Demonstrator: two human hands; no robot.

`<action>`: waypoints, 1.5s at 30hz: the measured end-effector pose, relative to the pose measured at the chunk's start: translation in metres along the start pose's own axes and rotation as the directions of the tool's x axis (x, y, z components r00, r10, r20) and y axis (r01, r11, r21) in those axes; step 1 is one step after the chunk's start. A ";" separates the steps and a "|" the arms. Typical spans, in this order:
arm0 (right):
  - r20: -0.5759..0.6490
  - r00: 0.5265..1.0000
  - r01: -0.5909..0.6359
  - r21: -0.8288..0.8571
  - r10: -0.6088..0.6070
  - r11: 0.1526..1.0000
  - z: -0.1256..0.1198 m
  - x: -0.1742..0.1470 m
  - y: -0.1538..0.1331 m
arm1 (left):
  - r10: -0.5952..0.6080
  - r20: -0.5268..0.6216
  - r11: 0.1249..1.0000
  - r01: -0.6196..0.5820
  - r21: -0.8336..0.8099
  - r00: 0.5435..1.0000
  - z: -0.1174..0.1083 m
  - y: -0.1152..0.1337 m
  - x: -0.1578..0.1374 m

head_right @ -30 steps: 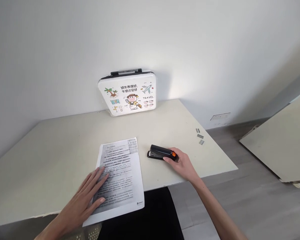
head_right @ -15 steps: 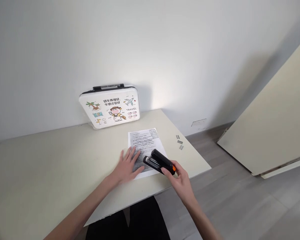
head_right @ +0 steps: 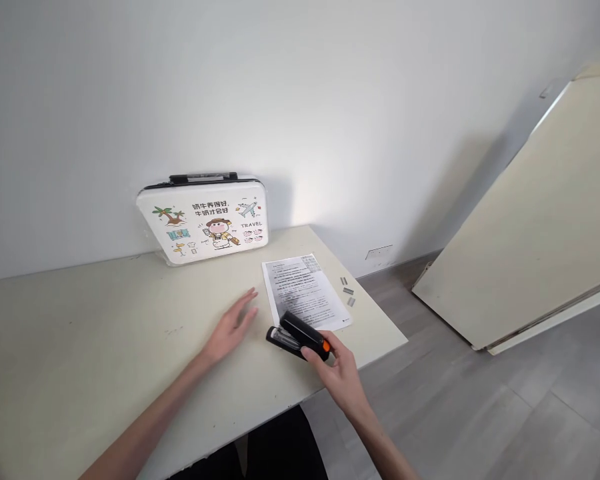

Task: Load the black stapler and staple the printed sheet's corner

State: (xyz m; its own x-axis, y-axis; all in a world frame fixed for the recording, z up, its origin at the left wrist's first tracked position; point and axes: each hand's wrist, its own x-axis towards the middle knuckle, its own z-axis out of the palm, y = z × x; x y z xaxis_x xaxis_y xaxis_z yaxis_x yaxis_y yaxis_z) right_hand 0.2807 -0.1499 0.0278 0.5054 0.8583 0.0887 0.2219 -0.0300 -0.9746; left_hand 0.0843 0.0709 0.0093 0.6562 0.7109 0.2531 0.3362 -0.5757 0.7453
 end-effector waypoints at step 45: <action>0.330 0.918 0.258 -0.068 -0.222 0.964 0.199 0.135 0.012 | -0.397 -0.606 0.909 0.204 -0.364 0.690 -0.124 -0.079 -0.048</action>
State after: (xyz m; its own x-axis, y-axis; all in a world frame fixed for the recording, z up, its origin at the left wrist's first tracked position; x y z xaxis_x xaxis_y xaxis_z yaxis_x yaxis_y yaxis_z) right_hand 0.1858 0.0679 -0.0124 0.1393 0.9632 0.2299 0.4006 0.1575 -0.9026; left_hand -0.0577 0.1326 0.0150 -0.0900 0.9634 0.2524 0.1933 -0.2317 0.9534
